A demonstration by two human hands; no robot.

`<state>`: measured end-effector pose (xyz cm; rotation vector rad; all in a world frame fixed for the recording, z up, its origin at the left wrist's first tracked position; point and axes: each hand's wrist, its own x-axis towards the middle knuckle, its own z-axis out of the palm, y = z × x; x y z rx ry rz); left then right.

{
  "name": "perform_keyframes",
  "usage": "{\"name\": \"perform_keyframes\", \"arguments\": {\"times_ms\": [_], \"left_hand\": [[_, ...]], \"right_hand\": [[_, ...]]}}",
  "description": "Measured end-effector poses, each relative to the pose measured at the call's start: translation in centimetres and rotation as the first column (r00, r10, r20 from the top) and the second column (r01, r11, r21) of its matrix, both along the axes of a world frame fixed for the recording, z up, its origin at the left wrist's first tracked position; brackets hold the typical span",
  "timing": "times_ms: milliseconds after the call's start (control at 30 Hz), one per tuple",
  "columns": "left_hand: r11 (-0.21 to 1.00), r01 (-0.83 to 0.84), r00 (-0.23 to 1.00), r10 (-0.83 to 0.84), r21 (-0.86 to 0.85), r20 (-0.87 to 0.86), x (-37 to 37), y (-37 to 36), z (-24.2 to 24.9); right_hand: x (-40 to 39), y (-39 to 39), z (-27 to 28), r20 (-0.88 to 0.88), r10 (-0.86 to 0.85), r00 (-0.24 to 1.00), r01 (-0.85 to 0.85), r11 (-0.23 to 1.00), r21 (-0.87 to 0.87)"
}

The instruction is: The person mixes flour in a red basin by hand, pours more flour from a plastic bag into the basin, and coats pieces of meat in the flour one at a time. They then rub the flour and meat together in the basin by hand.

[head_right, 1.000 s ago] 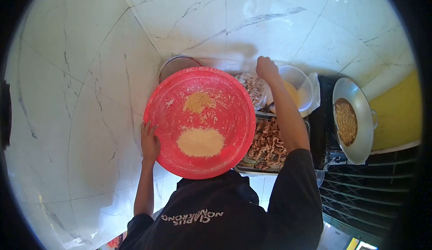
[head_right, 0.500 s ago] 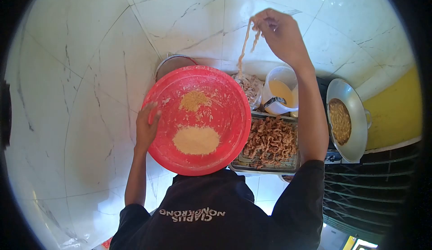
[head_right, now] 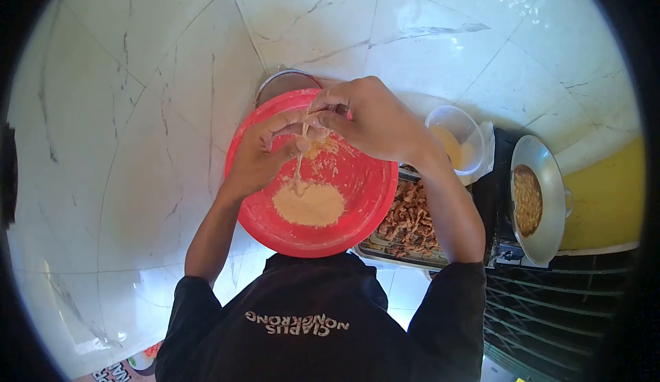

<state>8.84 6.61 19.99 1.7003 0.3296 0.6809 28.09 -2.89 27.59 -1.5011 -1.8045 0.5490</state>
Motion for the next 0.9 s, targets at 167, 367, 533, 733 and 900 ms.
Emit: {"name": "perform_keyframes", "arguments": {"times_ms": [167, 367, 533, 733, 900], "left_hand": [[0.997, -0.065, 0.998, 0.066, 0.044, -0.009, -1.9, 1.3, 0.0], [0.982, -0.184, 0.983, 0.185, 0.045, -0.013, -3.9, 2.2, 1.2], [0.978, -0.204, 0.979, 0.205, 0.042, -0.016, -4.8, 2.7, 1.1], [0.965, -0.223, 0.973, 0.228, 0.136, -0.022, -5.0, 2.5, 1.6], [0.866, -0.250, 0.959, 0.284, 0.433, -0.013, -4.9, 2.6, 1.5]], "right_hand": [[-0.1, -0.1, -1.5, -0.156, -0.014, 0.988, -0.007, 0.991, -0.134], [-0.5, -0.4, -3.0, -0.216, -0.006, 0.976, -0.019, 0.994, -0.112], [-0.4, -0.3, -5.2, -0.237, -0.030, 0.971, 0.026, 0.999, -0.021], [-0.8, -0.3, -6.3, -0.173, -0.111, 0.979, 0.122, 0.991, 0.054], [-1.7, -0.5, -7.1, -0.044, -0.286, 0.957, 0.290, 0.942, 0.168]]}}
